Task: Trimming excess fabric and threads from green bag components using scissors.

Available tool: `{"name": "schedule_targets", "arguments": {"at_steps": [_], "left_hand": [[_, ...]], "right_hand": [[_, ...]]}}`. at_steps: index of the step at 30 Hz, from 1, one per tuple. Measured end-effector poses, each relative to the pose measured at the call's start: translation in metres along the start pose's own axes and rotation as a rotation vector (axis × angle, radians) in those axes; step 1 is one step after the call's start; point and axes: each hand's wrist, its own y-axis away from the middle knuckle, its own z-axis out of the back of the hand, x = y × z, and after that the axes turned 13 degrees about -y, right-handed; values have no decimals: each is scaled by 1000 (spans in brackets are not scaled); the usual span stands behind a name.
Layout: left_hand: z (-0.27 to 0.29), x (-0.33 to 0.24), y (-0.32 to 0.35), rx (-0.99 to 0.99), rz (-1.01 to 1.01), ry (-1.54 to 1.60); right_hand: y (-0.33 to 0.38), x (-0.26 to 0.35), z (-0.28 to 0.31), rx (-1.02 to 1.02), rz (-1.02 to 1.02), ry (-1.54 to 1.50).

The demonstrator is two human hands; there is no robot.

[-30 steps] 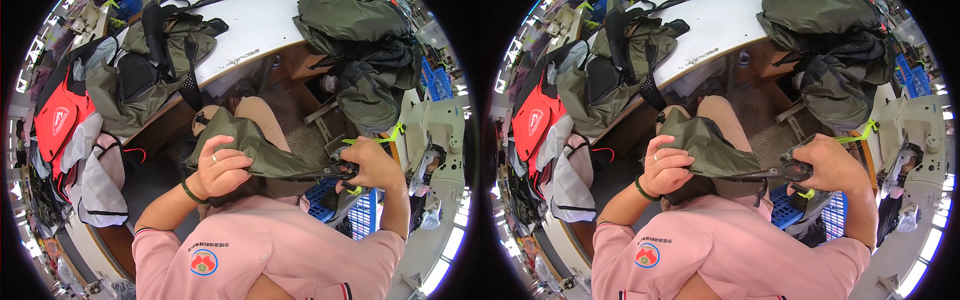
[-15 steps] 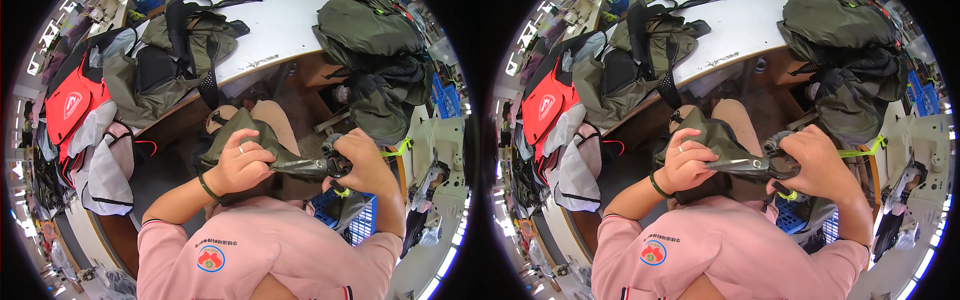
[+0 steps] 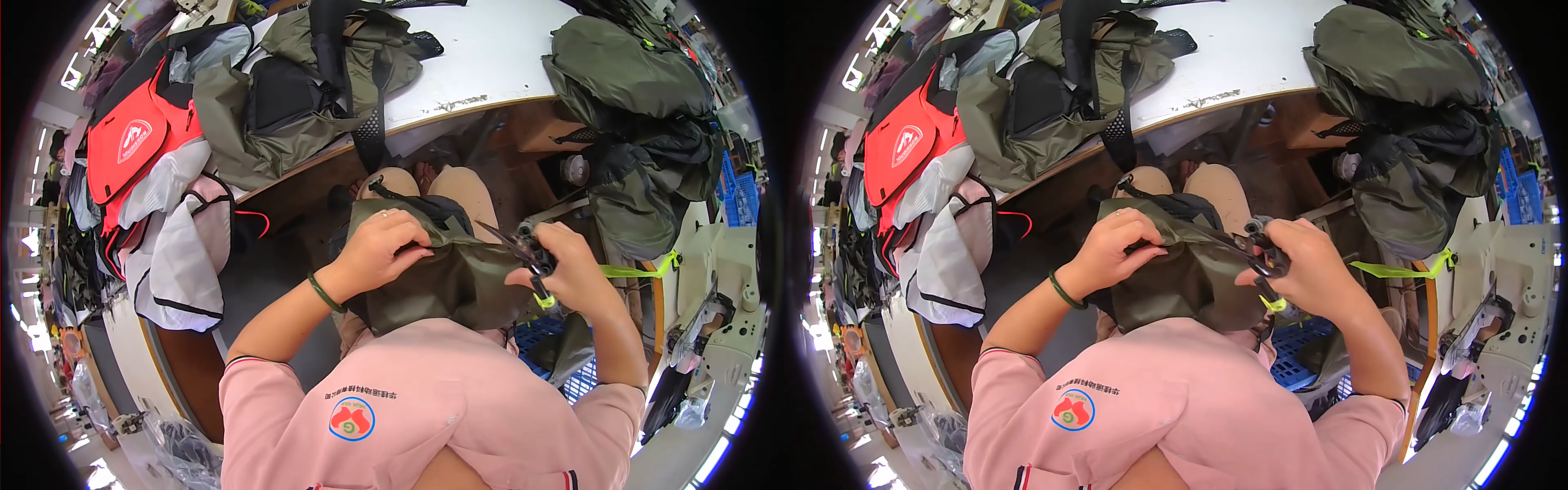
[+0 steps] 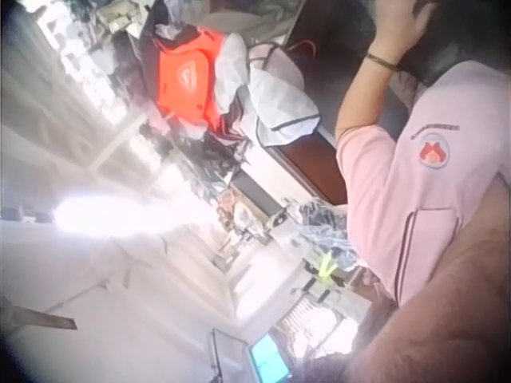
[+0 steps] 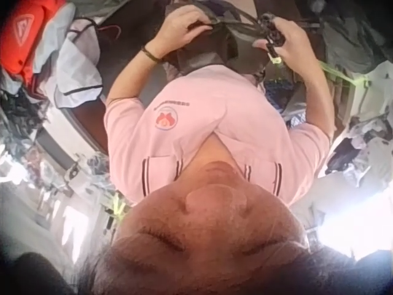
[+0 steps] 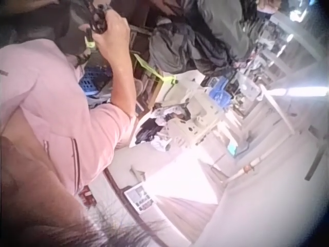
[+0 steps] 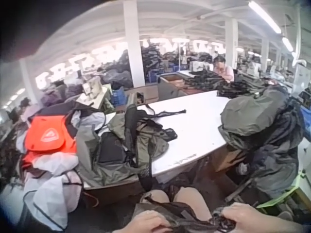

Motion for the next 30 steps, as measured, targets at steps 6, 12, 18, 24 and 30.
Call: {"name": "schedule_targets", "arguments": {"at_steps": [6,12,18,24,30], "left_hand": [[2,-14,0,-163,-175,-190],[7,-15,4,-150,-230,-262],[14,4,31,-67,-10,-242],[22,-9,32,-337,-351,-385],[19,-13,21,-180,-269,-123]], "right_hand": [[-11,-10,-5,-122,64,29],[-16,-14,2,99,179,96],[5,-19,9,47,110,125],[19,-26,9,5,72,94],[17,-25,8,15,137,192]]}}
